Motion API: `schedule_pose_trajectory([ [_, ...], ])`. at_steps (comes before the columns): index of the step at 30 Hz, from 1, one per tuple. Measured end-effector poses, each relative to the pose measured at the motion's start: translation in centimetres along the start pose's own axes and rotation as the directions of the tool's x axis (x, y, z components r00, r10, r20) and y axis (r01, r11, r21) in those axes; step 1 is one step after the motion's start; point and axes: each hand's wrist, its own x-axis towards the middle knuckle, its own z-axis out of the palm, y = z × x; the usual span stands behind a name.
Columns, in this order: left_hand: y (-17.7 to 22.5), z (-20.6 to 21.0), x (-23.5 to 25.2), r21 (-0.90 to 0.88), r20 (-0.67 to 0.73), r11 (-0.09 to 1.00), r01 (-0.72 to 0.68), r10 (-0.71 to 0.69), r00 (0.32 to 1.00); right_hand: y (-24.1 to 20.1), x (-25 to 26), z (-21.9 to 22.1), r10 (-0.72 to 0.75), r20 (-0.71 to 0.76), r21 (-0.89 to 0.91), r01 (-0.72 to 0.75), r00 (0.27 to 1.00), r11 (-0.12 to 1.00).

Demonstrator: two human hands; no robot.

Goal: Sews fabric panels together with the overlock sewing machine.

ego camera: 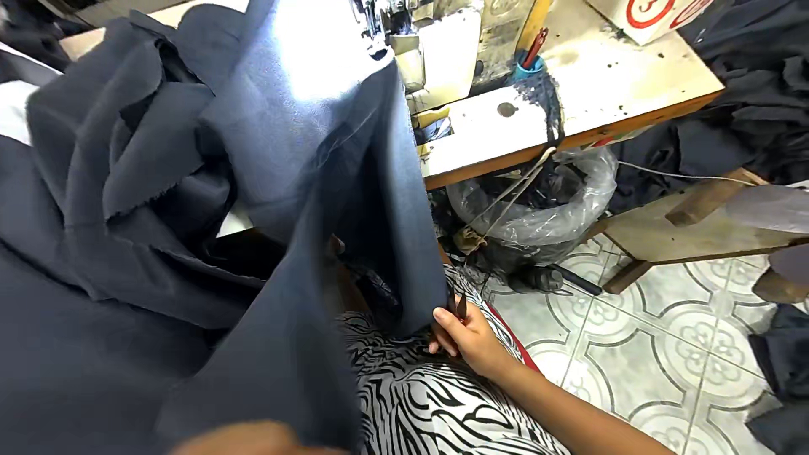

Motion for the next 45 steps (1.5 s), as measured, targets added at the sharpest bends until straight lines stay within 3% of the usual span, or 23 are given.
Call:
schedule_pose_trajectory([
  [1,0.5,1.3,1.5,-0.139,0.247,0.989,-0.058,0.092,0.965,-0.2,0.0,0.0,0.001,0.007,-0.016,-0.001,1.000,1.000],
  [2,0.5,2.5,2.7,-0.227,0.373,0.970,-0.087,0.169,0.912,-0.3,0.0,0.0,0.000,0.018,-0.036,0.001,1.000,0.999],
  [3,0.2,3.4,3.3,-0.241,0.389,0.966,-0.096,0.187,0.902,-0.4,0.0,0.0,-0.005,0.031,-0.055,0.007,1.000,0.998],
  [6,-0.1,4.7,3.9,-0.197,0.266,0.977,-0.078,0.130,0.955,-0.5,-0.3,-0.1,-0.012,0.046,-0.050,0.014,0.999,0.999],
  [8,0.5,6.2,4.0,-0.241,0.361,0.966,-0.094,0.179,0.915,-1.0,-0.4,0.1,-0.015,0.011,-0.054,0.015,1.000,0.998],
  [11,0.9,9.0,4.0,-0.122,0.490,0.980,-0.154,0.195,0.849,-1.6,-0.7,0.2,-0.059,-0.012,-0.065,0.059,0.998,0.996],
  [19,0.5,11.1,4.9,0.112,0.568,0.968,-0.225,0.123,0.814,-1.8,-1.0,-0.1,-0.024,-0.049,-0.108,0.019,0.998,0.994],
  [24,0.4,12.2,6.0,0.041,0.575,0.977,-0.208,0.147,0.805,-1.9,-1.0,-0.3,-0.124,-0.020,-0.131,0.120,0.992,0.984],
  [29,-0.3,11.9,7.5,-0.122,0.649,0.986,-0.116,0.167,0.742,-2.1,-1.5,-1.0,-0.213,0.004,-0.329,0.202,0.977,0.923],
  [31,-1.9,10.3,9.8,-0.160,0.573,0.973,-0.165,0.228,0.787,-3.0,-1.7,-1.0,-0.188,-0.020,-0.406,0.164,0.982,0.899],
  [33,-3.6,7.4,14.2,0.088,0.287,0.961,-0.261,0.227,0.931,-3.7,-1.7,-1.0,-0.145,-0.026,-0.434,0.120,0.989,0.893],
  [34,-4.3,5.7,17.2,0.274,0.145,0.929,-0.249,0.216,0.966,-3.8,-1.7,-1.1,-0.136,-0.014,-0.430,0.117,0.991,0.895],
  [37,-7.6,1.5,25.1,0.564,-0.025,0.821,-0.084,0.118,0.993,-3.4,-0.9,-1.5,-0.129,0.016,-0.373,0.126,0.991,0.919],
  [39,-13.8,1.3,29.3,0.667,-0.132,0.741,-0.081,0.224,0.965,-3.3,0.2,-1.6,-0.140,-0.004,-0.314,0.132,0.990,0.940],
  [40,-16.2,1.1,30.8,0.684,-0.130,0.725,-0.084,0.234,0.964,-3.3,0.9,-1.5,-0.144,-0.025,-0.291,0.130,0.989,0.948],
  [42,-18.0,0.1,33.0,0.671,-0.037,0.740,-0.040,0.087,0.995,-3.5,2.6,-1.3,-0.149,-0.064,-0.261,0.127,0.987,0.957],
  [45,-16.9,-1.3,34.8,0.650,0.112,0.757,0.067,-0.182,0.977,-4.0,5.3,-1.2,-0.129,-0.104,-0.196,0.106,0.986,0.975],
])
